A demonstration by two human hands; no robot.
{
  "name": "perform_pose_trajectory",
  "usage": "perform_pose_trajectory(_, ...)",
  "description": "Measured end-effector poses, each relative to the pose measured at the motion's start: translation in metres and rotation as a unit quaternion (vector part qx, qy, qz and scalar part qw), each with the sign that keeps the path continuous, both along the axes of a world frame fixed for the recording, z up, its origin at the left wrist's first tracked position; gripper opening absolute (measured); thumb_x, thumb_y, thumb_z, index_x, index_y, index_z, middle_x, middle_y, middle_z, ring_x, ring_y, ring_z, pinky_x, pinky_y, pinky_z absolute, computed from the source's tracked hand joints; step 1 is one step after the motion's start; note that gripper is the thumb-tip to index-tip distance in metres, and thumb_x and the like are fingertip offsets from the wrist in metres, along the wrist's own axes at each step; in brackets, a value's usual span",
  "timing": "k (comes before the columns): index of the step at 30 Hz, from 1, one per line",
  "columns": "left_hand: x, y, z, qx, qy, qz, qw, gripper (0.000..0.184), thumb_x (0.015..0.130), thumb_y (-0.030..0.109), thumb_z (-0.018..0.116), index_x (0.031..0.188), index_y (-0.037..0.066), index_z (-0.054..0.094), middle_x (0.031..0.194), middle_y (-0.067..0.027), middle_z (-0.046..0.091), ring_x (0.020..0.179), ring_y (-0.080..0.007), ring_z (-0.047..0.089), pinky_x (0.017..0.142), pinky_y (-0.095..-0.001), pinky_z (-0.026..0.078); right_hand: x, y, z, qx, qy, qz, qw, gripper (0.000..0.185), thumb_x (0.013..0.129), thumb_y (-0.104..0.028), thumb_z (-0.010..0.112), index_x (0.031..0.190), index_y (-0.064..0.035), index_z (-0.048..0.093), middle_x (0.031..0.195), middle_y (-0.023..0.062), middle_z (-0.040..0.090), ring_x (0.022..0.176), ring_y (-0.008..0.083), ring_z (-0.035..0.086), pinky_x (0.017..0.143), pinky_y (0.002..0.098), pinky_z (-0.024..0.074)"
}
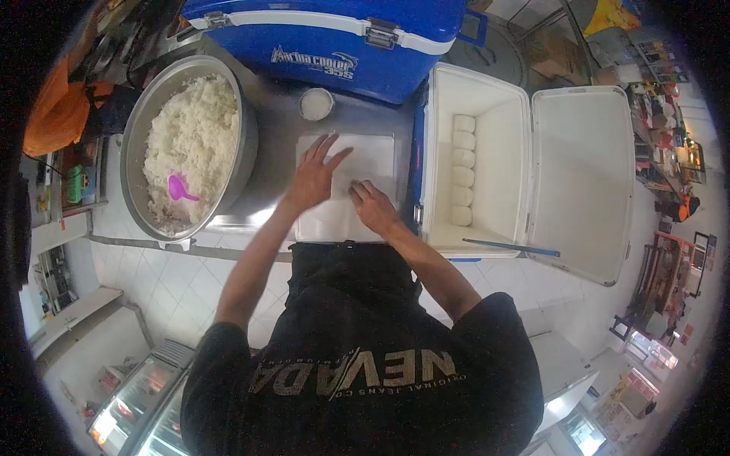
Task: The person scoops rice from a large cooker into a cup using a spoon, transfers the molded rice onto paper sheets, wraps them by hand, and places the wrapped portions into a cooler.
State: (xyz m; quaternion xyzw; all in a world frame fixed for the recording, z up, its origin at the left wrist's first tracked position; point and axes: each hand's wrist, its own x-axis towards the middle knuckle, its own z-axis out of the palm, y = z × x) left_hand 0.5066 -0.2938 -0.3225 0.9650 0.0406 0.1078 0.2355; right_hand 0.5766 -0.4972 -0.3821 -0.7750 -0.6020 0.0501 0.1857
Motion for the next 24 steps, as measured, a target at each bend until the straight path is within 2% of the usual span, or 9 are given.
perform_pose_trajectory(1, 0.01, 0.013, -0.023, -0.035, 0.058, -0.03, 0.997, 0.054, 0.076, 0.0, 0.068, 0.128, 0.012, 0.062, 0.119, -0.0181, 0.064, 0.12, -0.0364, 0.056, 0.103, -0.0481, 0.046, 0.0, 0.0, 0.002, -0.007, -0.004, 0.001, 1.0, 0.032, 0.085, -0.006, 0.056, 0.113, 0.0061, 0.064, 0.125, 0.0147, 0.061, 0.115, 0.0283, 0.057, 0.093, 0.0351, 0.0551)
perform_pose_trajectory(5, 0.013, 0.045, -0.011, -0.159, 0.235, -0.09, 0.955, 0.035, 0.079, 0.009, 0.067, 0.114, 0.01, 0.071, 0.104, -0.0128, 0.068, 0.112, -0.0329, 0.06, 0.101, -0.0464, 0.047, 0.003, -0.001, -0.007, 0.027, -0.004, -0.004, 1.0, 0.032, 0.082, -0.004, 0.058, 0.112, 0.0036, 0.065, 0.126, 0.0124, 0.062, 0.116, 0.0274, 0.058, 0.09, 0.0366, 0.0569)
perform_pose_trajectory(8, -0.025, 0.039, 0.02, 0.054, 0.156, -0.14, 0.976, 0.019, 0.081, 0.015, 0.065, 0.098, 0.01, 0.074, 0.093, -0.0083, 0.069, 0.103, -0.0275, 0.062, 0.095, -0.0421, 0.049, 0.003, -0.003, -0.002, 0.027, 0.018, -0.005, 0.999, 0.031, 0.084, -0.007, 0.057, 0.112, 0.0058, 0.065, 0.122, 0.0152, 0.062, 0.115, 0.029, 0.058, 0.094, 0.0351, 0.0546)
perform_pose_trajectory(11, -0.079, 0.032, -0.006, 0.243, 0.249, -0.196, 0.917, 0.014, 0.086, 0.017, 0.06, 0.085, 0.01, 0.072, 0.089, -0.0059, 0.068, 0.099, -0.0238, 0.06, 0.095, -0.038, 0.047, 0.0, -0.002, -0.002, 0.031, -0.006, -0.005, 0.999, 0.029, 0.084, -0.008, 0.058, 0.109, 0.0048, 0.066, 0.121, 0.0151, 0.062, 0.115, 0.0281, 0.058, 0.093, 0.0374, 0.0546)
perform_pose_trajectory(14, -0.085, 0.008, 0.013, 0.137, 0.138, -0.126, 0.973, 0.014, 0.084, 0.015, 0.061, 0.09, 0.008, 0.071, 0.092, -0.0075, 0.067, 0.101, -0.0248, 0.06, 0.094, -0.0403, 0.047, 0.0, -0.001, -0.003, 0.033, -0.061, 0.005, 0.998, 0.026, 0.085, -0.009, 0.059, 0.105, 0.0046, 0.067, 0.118, 0.0149, 0.063, 0.114, 0.0283, 0.058, 0.093, 0.0408, 0.0525)
perform_pose_trajectory(16, -0.065, -0.016, 0.013, 0.048, -0.005, -0.1, 0.994, 0.023, 0.081, 0.009, 0.063, 0.103, 0.004, 0.066, 0.103, -0.0125, 0.063, 0.107, -0.0286, 0.059, 0.093, -0.0433, 0.048, -0.002, 0.001, 0.008, 0.014, -0.072, 0.007, 0.997, 0.025, 0.086, -0.009, 0.058, 0.106, 0.0051, 0.066, 0.116, 0.0151, 0.062, 0.112, 0.0296, 0.057, 0.094, 0.0425, 0.0506)
perform_pose_trajectory(17, -0.052, -0.026, 0.007, 0.034, -0.002, -0.095, 0.995, 0.027, 0.081, 0.008, 0.063, 0.107, 0.003, 0.063, 0.106, -0.0142, 0.061, 0.107, -0.0308, 0.058, 0.093, -0.0436, 0.048, -0.002, 0.003, 0.013, 0.005, -0.079, 0.008, 0.997, 0.025, 0.087, -0.009, 0.058, 0.106, 0.0053, 0.065, 0.115, 0.0152, 0.062, 0.112, 0.0302, 0.057, 0.095, 0.0433, 0.0497)
perform_pose_trajectory(21, -0.047, -0.035, -0.065, -0.081, -0.023, -0.015, 0.996, 0.033, 0.081, 0.006, 0.064, 0.113, -0.001, 0.058, 0.114, -0.0193, 0.057, 0.107, -0.0375, 0.055, 0.093, -0.0453, 0.048, -0.003, 0.002, -0.003, 0.041, 0.077, -0.086, 0.992, 0.026, 0.09, -0.008, 0.055, 0.11, 0.0063, 0.062, 0.115, 0.0154, 0.059, 0.111, 0.0328, 0.056, 0.096, 0.0456, 0.0472)
perform_pose_trajectory(24, -0.065, -0.041, -0.079, -0.013, -0.054, 0.014, 0.998, 0.031, 0.083, 0.004, 0.064, 0.112, -0.003, 0.058, 0.114, -0.0215, 0.056, 0.106, -0.0403, 0.054, 0.094, -0.0463, 0.048, -0.011, -0.006, 0.002, 0.096, 0.134, -0.146, 0.975, 0.027, 0.091, -0.008, 0.054, 0.114, 0.0045, 0.061, 0.117, 0.015, 0.057, 0.112, 0.0338, 0.054, 0.096, 0.0459, 0.0473)
